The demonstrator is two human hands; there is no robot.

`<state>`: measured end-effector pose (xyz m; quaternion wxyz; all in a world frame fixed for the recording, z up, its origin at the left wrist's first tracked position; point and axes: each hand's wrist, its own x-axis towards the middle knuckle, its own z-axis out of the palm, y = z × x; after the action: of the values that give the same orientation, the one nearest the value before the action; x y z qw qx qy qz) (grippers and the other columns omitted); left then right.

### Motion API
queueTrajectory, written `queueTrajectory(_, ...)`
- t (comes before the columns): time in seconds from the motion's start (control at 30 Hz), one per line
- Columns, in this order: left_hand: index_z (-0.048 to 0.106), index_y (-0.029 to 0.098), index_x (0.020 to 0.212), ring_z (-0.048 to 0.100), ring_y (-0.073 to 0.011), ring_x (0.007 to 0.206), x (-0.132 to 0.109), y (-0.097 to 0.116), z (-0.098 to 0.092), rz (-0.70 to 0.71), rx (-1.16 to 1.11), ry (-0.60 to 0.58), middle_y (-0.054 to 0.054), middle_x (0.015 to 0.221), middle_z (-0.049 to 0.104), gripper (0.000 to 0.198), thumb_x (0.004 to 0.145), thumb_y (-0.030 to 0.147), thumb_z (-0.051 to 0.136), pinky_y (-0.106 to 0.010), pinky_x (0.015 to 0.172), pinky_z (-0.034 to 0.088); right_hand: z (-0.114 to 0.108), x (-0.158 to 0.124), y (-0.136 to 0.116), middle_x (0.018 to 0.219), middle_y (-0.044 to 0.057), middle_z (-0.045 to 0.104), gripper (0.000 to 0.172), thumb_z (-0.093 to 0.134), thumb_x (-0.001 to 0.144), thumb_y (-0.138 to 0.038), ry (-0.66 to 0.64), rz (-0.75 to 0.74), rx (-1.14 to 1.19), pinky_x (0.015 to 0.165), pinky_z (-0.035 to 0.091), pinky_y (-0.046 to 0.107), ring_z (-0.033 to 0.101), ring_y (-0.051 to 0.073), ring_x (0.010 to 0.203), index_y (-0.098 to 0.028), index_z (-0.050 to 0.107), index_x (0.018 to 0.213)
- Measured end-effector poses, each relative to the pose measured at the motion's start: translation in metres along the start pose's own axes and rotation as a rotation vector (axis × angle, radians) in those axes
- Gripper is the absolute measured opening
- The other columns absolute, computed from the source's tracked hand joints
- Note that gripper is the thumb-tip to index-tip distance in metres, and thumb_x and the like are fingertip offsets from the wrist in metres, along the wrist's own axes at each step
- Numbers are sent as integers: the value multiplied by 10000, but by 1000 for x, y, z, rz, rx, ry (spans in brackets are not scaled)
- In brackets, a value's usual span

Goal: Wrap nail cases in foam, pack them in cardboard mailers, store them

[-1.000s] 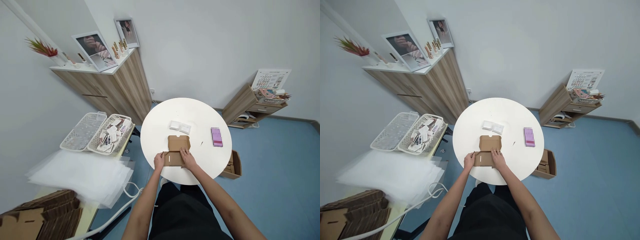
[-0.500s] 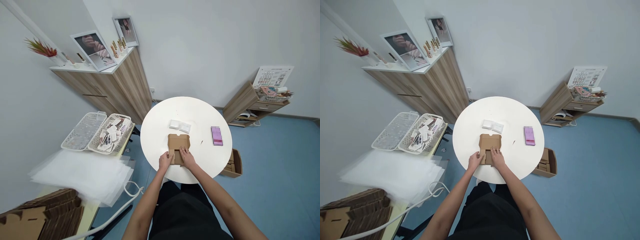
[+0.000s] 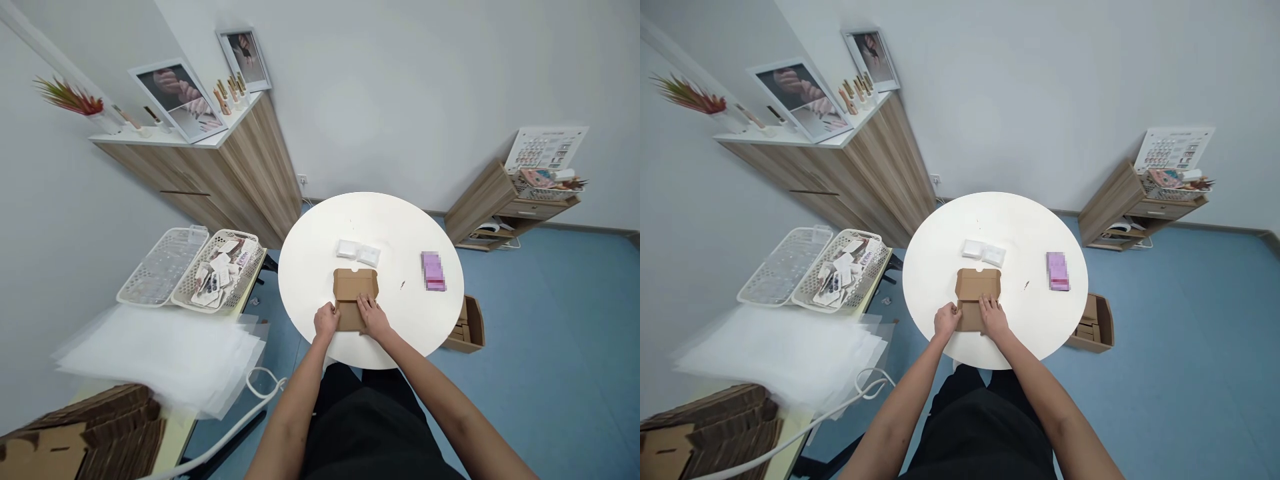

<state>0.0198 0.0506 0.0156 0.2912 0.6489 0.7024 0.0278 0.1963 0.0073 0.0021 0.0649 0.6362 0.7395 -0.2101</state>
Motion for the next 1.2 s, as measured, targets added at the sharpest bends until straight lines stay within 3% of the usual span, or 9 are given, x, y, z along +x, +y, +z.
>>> queueTrajectory(0.23, 553, 222, 787, 607, -189, 762, -1, -4, 8, 70, 12, 33, -15, 771, 633, 66, 818, 168, 530, -274, 656, 384, 1, -2, 0, 1603, 158, 130, 1271, 875, 565, -357, 6, -17, -1, 1119, 300, 486, 155, 366, 1457, -194, 86, 1548)
queueTrajectory(0.37, 569, 223, 975, 609, -203, 852, -17, -18, 8, 134, -7, 91, -34, 893, 632, 145, 872, 224, 466, -305, 738, 448, 2, -2, -7, 1602, 155, 137, 1241, 865, 574, -361, -2, -68, -21, 1121, 295, 495, 164, 372, 1453, -189, 112, 1545)
queueTrajectory(0.47, 507, 193, 1252, 554, -278, 1124, -29, -36, 4, 356, 22, 235, -128, 1183, 594, 409, 886, 375, 504, -415, 962, 426, -2, 5, -17, 1594, 157, 176, 1230, 866, 566, -314, -13, -168, -23, 1140, 269, 488, 166, 362, 1455, -171, 132, 1543)
queueTrajectory(0.6, 210, 197, 1508, 280, -349, 1417, -29, -54, 1, 657, 158, 172, -151, 1526, 342, 832, 842, 560, 553, -558, 1159, 166, -13, 26, -29, 1580, 166, 221, 1183, 849, 583, -289, -43, -293, -37, 1153, 250, 474, 179, 347, 1455, -151, 163, 1537)
queueTrajectory(0.7, 97, 160, 1535, 208, -344, 1452, -16, -61, 3, 628, 180, 174, -176, 1563, 267, 917, 852, 600, 523, -571, 1164, 139, -23, 45, -34, 1578, 174, 222, 1196, 855, 572, -299, -64, -336, -54, 1155, 244, 467, 182, 346, 1454, -146, 163, 1536)
queueTrajectory(0.93, 90, 135, 1536, 231, -340, 1446, 12, -64, 7, 516, 160, 213, -203, 1556, 270, 951, 842, 617, 528, -565, 1164, 152, -39, 76, -33, 1578, 171, 225, 1194, 843, 572, -357, -90, -389, -65, 1162, 152, 540, 141, 364, 1457, -166, 166, 1537)
queueTrajectory(1.0, 89, 126, 1535, 234, -341, 1445, 17, -63, 7, 486, 155, 225, -209, 1554, 270, 949, 847, 621, 515, -570, 1161, 153, -47, 82, -30, 1561, 168, 277, 1080, 793, 636, -424, -69, -413, -13, 1157, 139, 554, 179, 359, 1444, -159, 231, 1520)
queueTrajectory(1.07, 75, 114, 1535, 230, -340, 1447, 22, -62, 6, 461, 147, 246, -214, 1557, 259, 966, 845, 633, 508, -570, 1158, 167, -59, 89, -24, 1506, 149, 385, 843, 679, 758, -450, 7, -415, 84, 1145, 205, 508, 295, 319, 1393, -162, 339, 1474)
queueTrajectory(1.2, 53, 113, 1537, 229, -347, 1445, 31, -63, 7, 434, 130, 289, -214, 1564, 240, 997, 832, 650, 510, -568, 1150, 194, -88, 121, -1, 1292, 115, 574, 428, 394, 945, -365, 241, -207, 222, 1031, 377, 386, 483, 249, 1187, -164, 547, 1290)
